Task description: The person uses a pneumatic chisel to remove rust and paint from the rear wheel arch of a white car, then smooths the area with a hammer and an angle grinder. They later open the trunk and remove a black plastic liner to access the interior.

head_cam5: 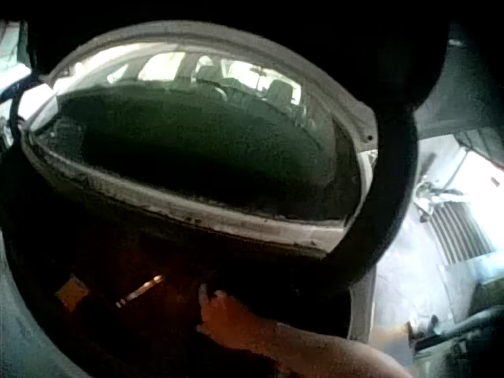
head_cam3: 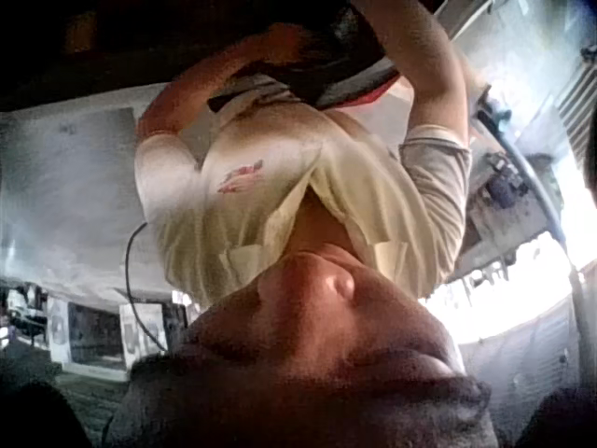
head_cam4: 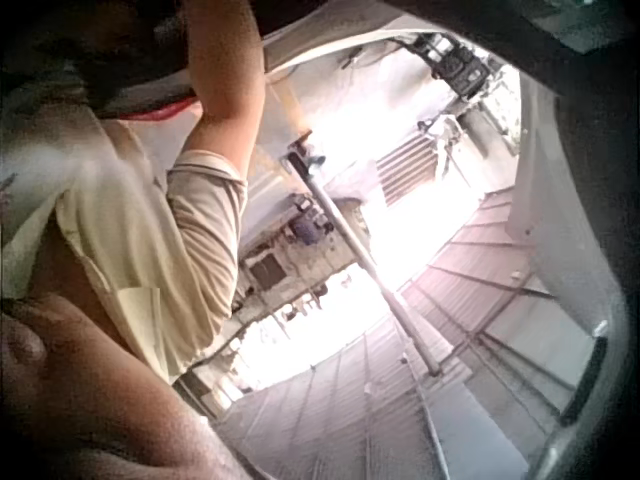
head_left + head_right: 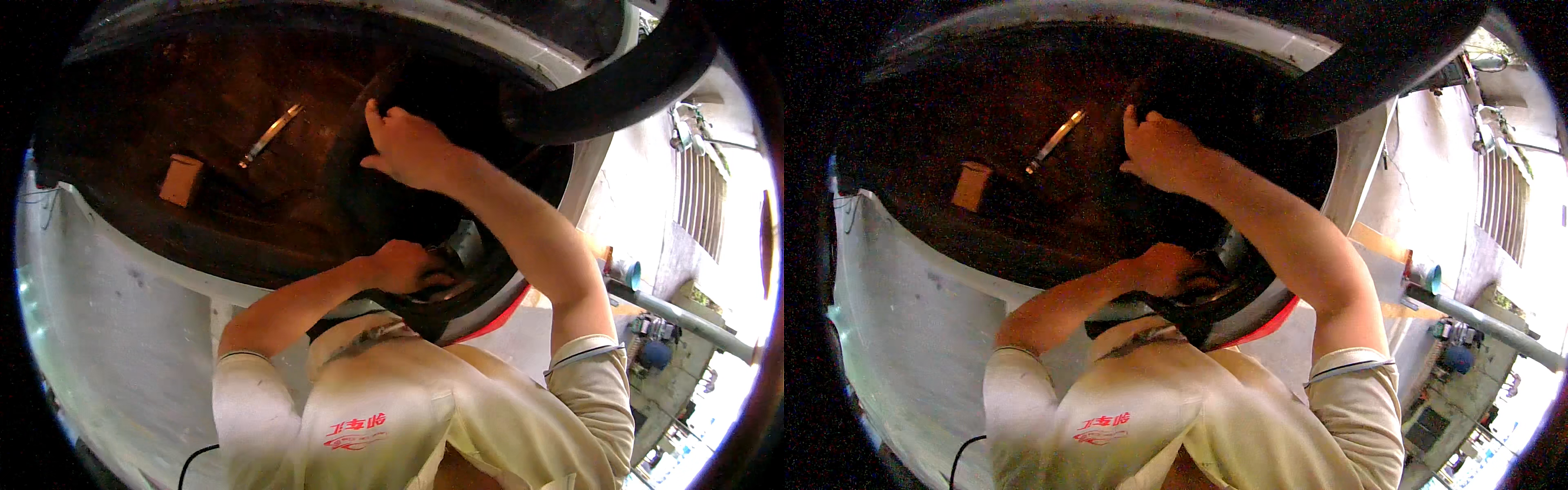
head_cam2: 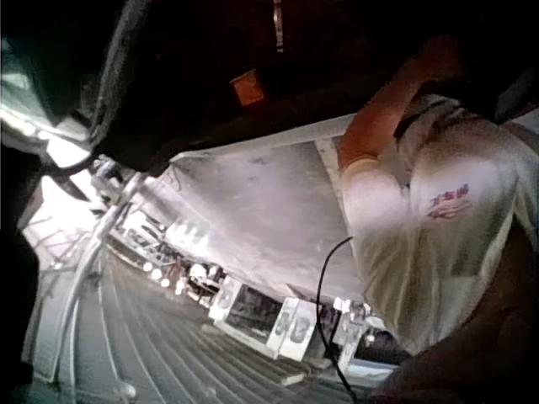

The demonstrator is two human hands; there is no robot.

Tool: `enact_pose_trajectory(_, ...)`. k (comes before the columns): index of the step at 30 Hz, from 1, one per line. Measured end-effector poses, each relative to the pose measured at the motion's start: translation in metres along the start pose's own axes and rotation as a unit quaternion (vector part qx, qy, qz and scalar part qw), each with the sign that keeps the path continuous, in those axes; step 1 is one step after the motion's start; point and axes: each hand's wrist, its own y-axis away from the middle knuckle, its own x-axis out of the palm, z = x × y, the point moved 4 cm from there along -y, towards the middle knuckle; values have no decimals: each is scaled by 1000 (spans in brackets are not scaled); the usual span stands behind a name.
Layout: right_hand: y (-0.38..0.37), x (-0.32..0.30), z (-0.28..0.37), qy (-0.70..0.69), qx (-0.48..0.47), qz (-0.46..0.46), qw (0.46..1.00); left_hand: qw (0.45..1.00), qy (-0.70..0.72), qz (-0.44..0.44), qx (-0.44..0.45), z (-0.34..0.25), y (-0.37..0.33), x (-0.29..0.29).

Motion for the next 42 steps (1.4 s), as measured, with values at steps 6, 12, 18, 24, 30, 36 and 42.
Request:
enact_pose_trajectory(6,1,-4,-23,-1,-61,45,997,997,-35,19,-72,-4,-2,3)
enact_pose_trajectory(12,-1,-9,-34,-48,-108,51,992,977,42,88,-191,-7,-10,-2)
enact_pose_trajectory(18,0,-13,-24,-49,-113,52,991,943,280,-61,171,11,7,-4)
enact_pose_trajectory(24,3,-18,-23,-41,-98,66,992,952,251,162,-69,13,24,-20)
enact_pose_trajectory(30,3,-19,-20,-40,-85,41,995,938,298,-124,-125,10,37,-11)
enact_pose_trajectory(36,11,-18,-25,-56,-75,45,995,788,456,-317,-265,21,53,-18)
enact_pose_trajectory(42,6,-21,-20,-54,-85,45,994,873,352,-240,-238,-3,34,15)
